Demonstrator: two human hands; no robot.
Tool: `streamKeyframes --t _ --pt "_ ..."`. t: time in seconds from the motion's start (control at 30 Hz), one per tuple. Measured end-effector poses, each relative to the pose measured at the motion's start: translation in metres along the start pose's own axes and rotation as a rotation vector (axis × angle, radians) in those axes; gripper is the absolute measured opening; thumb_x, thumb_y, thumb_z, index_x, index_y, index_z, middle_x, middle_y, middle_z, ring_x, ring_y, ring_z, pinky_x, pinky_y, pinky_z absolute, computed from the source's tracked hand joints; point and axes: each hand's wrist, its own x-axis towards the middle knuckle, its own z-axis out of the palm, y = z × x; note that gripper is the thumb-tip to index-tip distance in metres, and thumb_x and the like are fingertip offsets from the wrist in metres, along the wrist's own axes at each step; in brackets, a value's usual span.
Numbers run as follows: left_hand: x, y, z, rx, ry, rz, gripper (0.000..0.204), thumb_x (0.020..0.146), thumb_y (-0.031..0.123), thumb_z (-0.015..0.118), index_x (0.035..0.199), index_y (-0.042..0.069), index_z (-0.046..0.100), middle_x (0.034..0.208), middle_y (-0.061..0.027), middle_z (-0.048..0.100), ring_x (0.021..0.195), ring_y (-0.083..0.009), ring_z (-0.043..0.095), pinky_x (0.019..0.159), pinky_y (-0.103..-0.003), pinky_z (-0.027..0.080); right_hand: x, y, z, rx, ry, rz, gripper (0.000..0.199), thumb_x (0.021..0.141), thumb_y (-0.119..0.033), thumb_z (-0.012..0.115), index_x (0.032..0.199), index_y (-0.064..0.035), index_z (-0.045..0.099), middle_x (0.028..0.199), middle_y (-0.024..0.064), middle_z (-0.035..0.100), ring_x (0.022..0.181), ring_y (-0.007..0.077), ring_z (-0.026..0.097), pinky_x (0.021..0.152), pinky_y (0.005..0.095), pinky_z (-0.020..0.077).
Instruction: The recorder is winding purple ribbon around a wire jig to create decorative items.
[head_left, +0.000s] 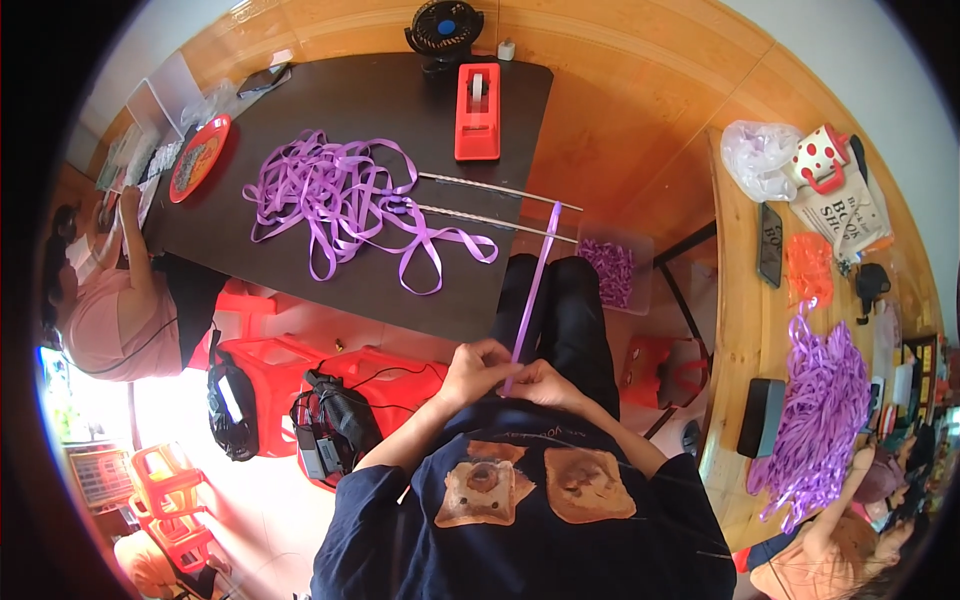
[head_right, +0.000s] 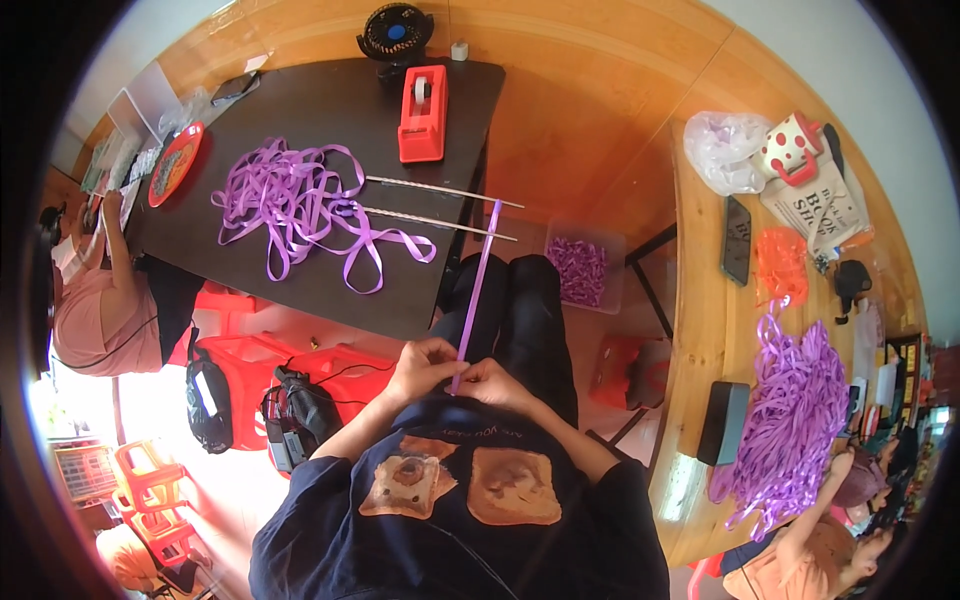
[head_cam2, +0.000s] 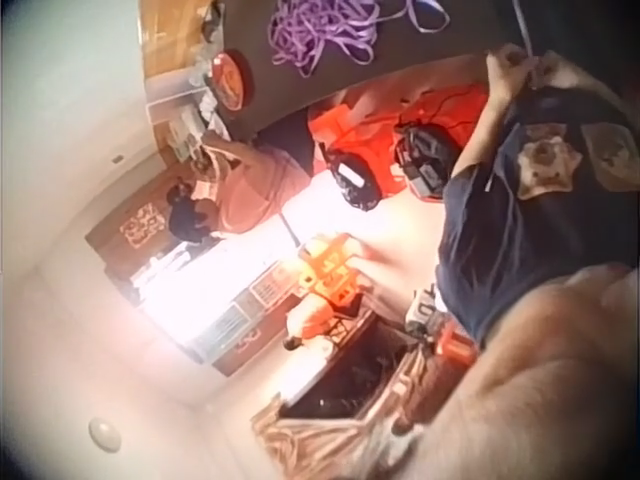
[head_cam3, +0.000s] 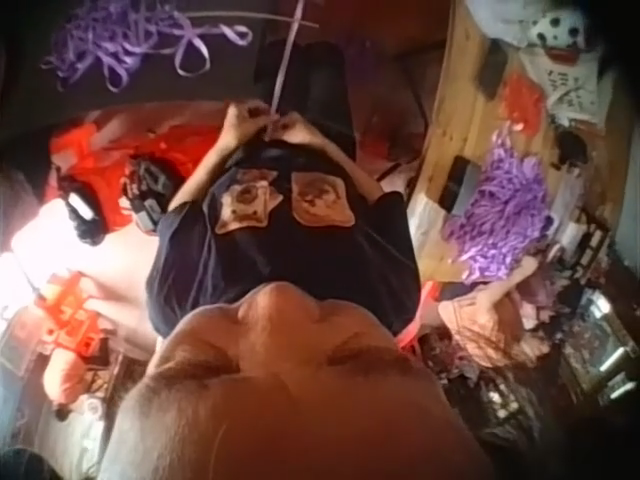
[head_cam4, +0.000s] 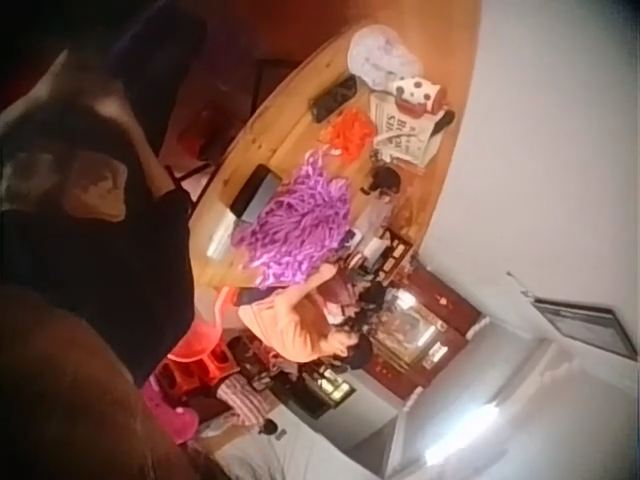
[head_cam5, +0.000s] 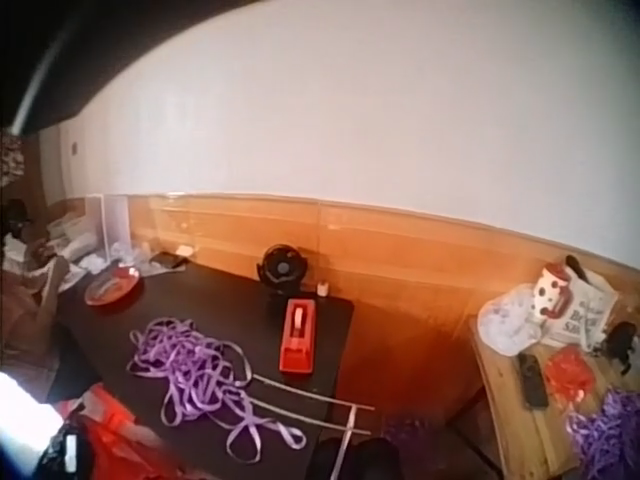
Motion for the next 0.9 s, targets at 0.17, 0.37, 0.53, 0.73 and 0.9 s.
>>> streamKeyframes --t 0.17,0.37,0.53,0.73,0.9 --pt "0.029 0.013 0.012 -0.363 0.066 -0.045 0.016 0.080 0.012 0.073 0.091 0.002 0.066 0.084 -0.0023 0.066 0.079 -0.0088 0.060 0.073 -0.025 0.048 -0.007 -0.010 0.004 -0.105 0.001 -0.113 0.013 0.082 -0.012 0.071 0.088 -0.0006 0.072 0.074 0.0015 0.068 0.069 0.0066 0.058 0.064 0.0236 0.0466" --pt "0.059 0.014 0.031 -0.763 0.051 -0.106 0.016 0.088 0.017 0.067 0.100 0.007 0.067 0.083 -0.0004 0.065 0.073 -0.0082 0.058 0.064 -0.022 0.045 -0.014 -0.020 -0.001 -0.110 -0.065 -0.088 0.011 0.085 -0.009 0.067 0.088 0.0010 0.071 0.080 0.0025 0.070 0.076 0.0080 0.060 0.069 0.0251 0.0487" --pt "0.061 0.039 0.050 -0.817 0.054 -0.090 0.021 0.092 0.015 0.060 0.109 0.003 0.065 0.082 -0.0034 0.066 0.068 -0.0102 0.060 0.064 -0.022 0.046 -0.015 -0.010 -0.018 -0.110 -0.112 -0.147 0.013 0.083 -0.008 0.066 0.091 0.0007 0.071 0.083 0.0055 0.069 0.077 0.0094 0.060 0.071 0.0262 0.0471" --pt "0.087 0.064 0.051 -0.592 0.131 0.011 0.028 0.099 0.023 0.047 0.116 0.004 0.060 0.077 -0.0036 0.065 0.063 -0.0083 0.058 0.058 -0.020 0.043 -0.012 -0.004 -0.026 -0.144 -0.154 -0.195 0.014 0.083 -0.009 0.067 0.091 0.0021 0.070 0.083 0.0059 0.067 0.079 0.0097 0.058 0.071 0.0260 0.0457" --pt "0.105 0.091 0.055 -0.631 0.173 0.024 0.027 0.100 0.022 0.045 0.112 0.002 0.059 0.074 -0.0047 0.064 0.057 -0.0089 0.057 0.053 -0.020 0.041 -0.009 -0.004 -0.030 -0.137 -0.180 -0.182 0.016 0.083 -0.013 0.067 0.091 0.0008 0.070 0.084 0.0080 0.066 0.079 0.0114 0.059 0.071 0.0271 0.0457"
